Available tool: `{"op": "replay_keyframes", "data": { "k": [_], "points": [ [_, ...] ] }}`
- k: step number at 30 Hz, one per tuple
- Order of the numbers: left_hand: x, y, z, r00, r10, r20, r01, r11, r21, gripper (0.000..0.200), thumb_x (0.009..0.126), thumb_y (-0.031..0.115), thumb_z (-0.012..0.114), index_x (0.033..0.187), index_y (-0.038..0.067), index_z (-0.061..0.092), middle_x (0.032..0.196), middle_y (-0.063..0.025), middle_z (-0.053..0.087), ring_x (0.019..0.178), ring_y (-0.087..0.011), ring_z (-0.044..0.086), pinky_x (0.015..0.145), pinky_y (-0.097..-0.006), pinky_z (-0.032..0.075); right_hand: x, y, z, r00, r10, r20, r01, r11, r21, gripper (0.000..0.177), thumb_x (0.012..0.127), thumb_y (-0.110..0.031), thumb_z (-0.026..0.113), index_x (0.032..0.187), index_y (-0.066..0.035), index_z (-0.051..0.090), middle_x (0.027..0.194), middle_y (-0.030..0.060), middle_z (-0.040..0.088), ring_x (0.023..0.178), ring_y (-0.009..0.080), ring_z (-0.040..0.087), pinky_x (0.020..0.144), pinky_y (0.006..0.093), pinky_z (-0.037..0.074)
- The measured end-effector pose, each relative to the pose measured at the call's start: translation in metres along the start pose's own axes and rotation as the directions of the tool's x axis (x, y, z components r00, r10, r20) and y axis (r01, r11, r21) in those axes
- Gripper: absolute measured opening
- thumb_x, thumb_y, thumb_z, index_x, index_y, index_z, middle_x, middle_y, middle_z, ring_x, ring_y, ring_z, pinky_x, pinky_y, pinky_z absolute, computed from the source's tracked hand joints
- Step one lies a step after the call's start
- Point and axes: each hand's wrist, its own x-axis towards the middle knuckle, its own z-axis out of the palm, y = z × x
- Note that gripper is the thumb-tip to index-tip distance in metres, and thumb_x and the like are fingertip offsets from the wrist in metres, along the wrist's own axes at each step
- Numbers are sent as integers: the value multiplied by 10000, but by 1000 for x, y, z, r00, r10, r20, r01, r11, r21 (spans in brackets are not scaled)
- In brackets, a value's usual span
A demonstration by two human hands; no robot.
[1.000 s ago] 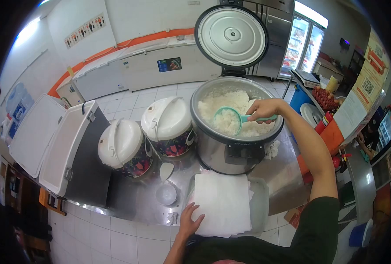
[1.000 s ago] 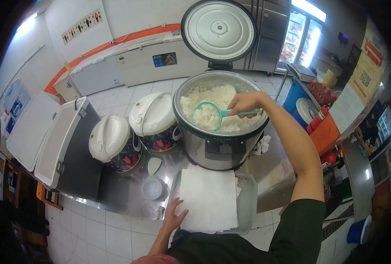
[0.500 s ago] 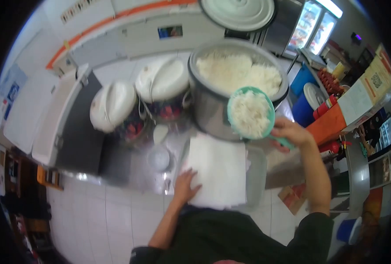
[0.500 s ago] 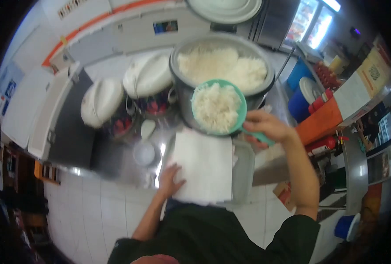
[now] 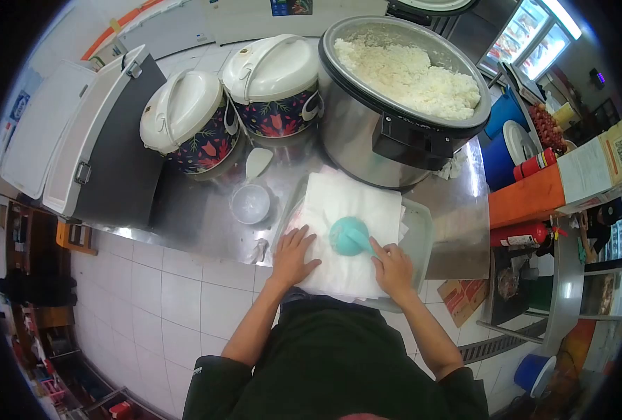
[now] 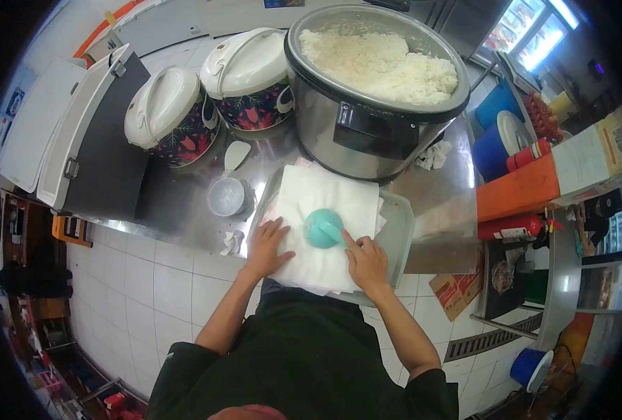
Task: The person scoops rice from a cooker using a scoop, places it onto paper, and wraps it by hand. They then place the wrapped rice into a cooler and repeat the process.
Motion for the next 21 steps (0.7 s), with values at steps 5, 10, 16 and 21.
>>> {"op": "replay_keyframes", "data": {
  "k": [5, 10, 16, 21],
  "points": [
    [4, 8, -5, 995, -49, 90, 45, 998, 49, 753, 634, 328, 824, 1295, 121, 526, 1444, -132, 401, 1318, -364, 360, 1090, -489, 296, 21, -5, 5, 980, 113, 164, -150, 961, 231, 429, 868, -270, 611, 1241, -97, 488, 926, 148, 623, 834, 376, 625, 709, 467, 501],
    [55, 18, -20, 971, 60, 231, -72, 996, 44, 948, 597, 377, 844, 1401, 132, 405, 1504, -125, 315, 1387, -345, 279, 1129, -515, 240, 54, -21, 4, 848, 279, 451, -329, 944, 34, 399, 913, -361, 542, 1101, -26, 436, 930, 267, 647, 838, 439, 642, 715, 519, 496],
    [81, 13, -15, 900, 75, 429, -167, 969, 180, 1149, 528, 414, 872, 1473, 129, 285, 1557, -84, 233, 1423, -294, 240, 1146, -513, 223, 58, -12, 13, 871, 174, 460, -214, 976, 35, 419, 925, -397, 513, 1076, -10, 455, 846, 269, 651, 805, 457, 635, 716, 547, 489],
    [85, 19, -21, 875, 43, 482, -172, 959, 227, 1180, 523, 424, 876, 1482, 114, 262, 1563, -73, 223, 1429, -278, 234, 1150, -505, 222, 49, -4, 3, 828, 84, 554, -159, 983, 88, 425, 924, -397, 512, 1128, -26, 484, 863, 271, 651, 831, 469, 626, 747, 545, 483]
  ]
}}
